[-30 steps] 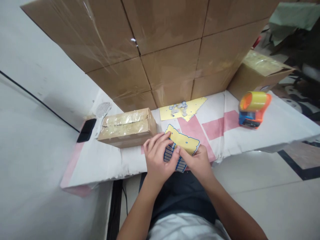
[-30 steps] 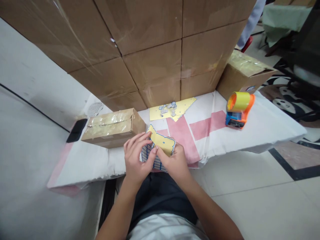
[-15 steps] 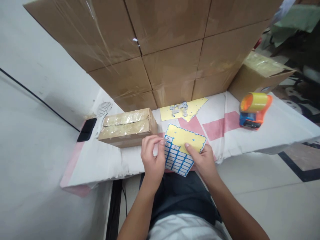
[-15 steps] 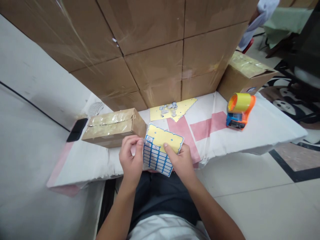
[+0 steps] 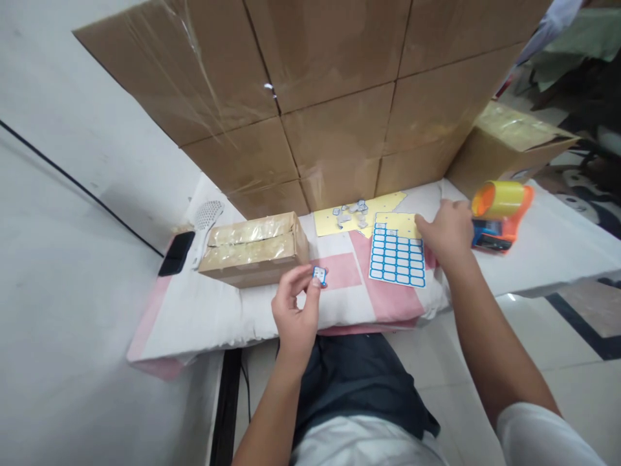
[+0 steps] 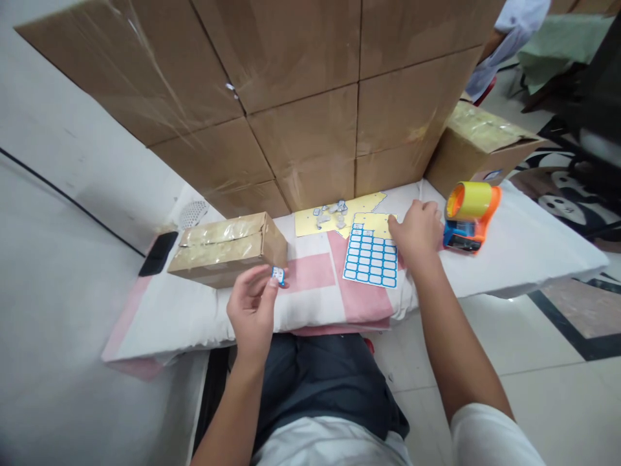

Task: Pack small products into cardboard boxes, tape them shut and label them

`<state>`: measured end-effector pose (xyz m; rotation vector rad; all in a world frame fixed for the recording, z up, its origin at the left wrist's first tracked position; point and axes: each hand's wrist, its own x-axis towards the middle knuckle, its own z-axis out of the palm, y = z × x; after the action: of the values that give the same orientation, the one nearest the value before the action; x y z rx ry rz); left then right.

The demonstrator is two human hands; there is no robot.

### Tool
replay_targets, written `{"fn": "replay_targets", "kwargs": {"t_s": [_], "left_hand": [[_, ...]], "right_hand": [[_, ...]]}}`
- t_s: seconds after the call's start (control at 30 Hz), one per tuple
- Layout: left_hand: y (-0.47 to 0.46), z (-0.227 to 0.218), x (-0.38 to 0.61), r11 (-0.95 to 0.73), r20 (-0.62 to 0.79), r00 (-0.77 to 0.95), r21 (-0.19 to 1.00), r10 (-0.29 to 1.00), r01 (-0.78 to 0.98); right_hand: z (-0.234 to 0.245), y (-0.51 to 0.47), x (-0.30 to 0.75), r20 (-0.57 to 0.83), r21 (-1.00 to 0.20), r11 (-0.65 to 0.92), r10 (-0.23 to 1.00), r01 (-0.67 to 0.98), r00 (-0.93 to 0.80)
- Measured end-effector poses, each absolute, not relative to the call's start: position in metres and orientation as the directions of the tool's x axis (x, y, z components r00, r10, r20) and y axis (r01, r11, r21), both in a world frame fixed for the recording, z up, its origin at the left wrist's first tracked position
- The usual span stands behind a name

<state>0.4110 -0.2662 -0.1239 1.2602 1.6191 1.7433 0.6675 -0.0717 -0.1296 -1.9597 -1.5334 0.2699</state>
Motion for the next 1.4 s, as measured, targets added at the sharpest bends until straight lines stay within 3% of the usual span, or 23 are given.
{"fn": "replay_targets", "kwargs": {"t_s": [0.07,0.13,0.17,0.27,0.4,0.5,0.77,0.9,1.0,1.07,1.2,1.4], "left_hand": [[-0.264,-0.125,0.414,-0.188,0.262,-0.487,0.962,0.833,0.196],[-0.262,-0.126,0.417,-0.177,0.235,-0.477,0.971,0.847,0.163],[-0.261,-0.127,0.418,-0.183,0.231,-0.472,0.972,0.851,0.145],[-0.261,-0.13,0.423,-0.225,0.241,-0.438,0.97,0.866,0.088],[-0.266,-0.132,0.426,-0.282,0.291,-0.398,0.956,0.87,0.082],[-0.269,-0.133,0.424,-0.322,0.349,-0.386,0.937,0.854,0.134],[-0.27,-0.144,0.426,-0.323,0.419,-0.453,0.905,0.787,0.276],[-0.269,-0.137,0.407,-0.252,0.419,-0.565,0.901,0.711,0.353],[-0.26,-0.121,0.362,-0.13,0.525,-0.685,0.831,0.505,0.541],[-0.247,-0.113,0.323,0.016,0.595,-0.685,0.75,0.42,0.661],[-0.221,-0.116,0.262,0.22,0.5,-0.719,0.725,0.482,0.652],[-0.221,-0.131,0.248,0.187,0.511,-0.682,0.712,0.523,0.677]], "right_hand": [[-0.127,-0.1,0.649,0.341,-0.687,0.099,0.919,0.72,0.199],[-0.122,-0.138,0.62,0.294,-0.848,0.293,0.953,0.441,-0.068],[-0.12,-0.157,0.604,0.248,-0.908,0.308,0.942,0.283,-0.228],[-0.117,-0.204,0.56,0.166,-0.986,0.161,0.914,-0.044,-0.371],[-0.125,-0.228,0.527,0.021,-0.935,-0.091,0.951,-0.344,-0.309],[-0.129,-0.232,0.524,0.02,-0.893,-0.09,0.971,-0.441,-0.238],[-0.126,-0.229,0.525,0.138,-0.936,0.04,0.956,-0.35,-0.259],[-0.127,-0.194,0.527,0.256,-0.966,0.24,0.939,-0.097,-0.23],[-0.128,-0.142,0.531,0.384,-0.847,0.497,0.816,0.185,-0.432],[-0.129,-0.11,0.529,0.379,-0.71,0.636,0.707,0.302,-0.597],[-0.134,-0.08,0.514,0.296,-0.589,0.722,0.611,0.363,-0.734],[-0.136,-0.089,0.497,0.289,-0.596,0.715,0.616,0.367,-0.733]]}}
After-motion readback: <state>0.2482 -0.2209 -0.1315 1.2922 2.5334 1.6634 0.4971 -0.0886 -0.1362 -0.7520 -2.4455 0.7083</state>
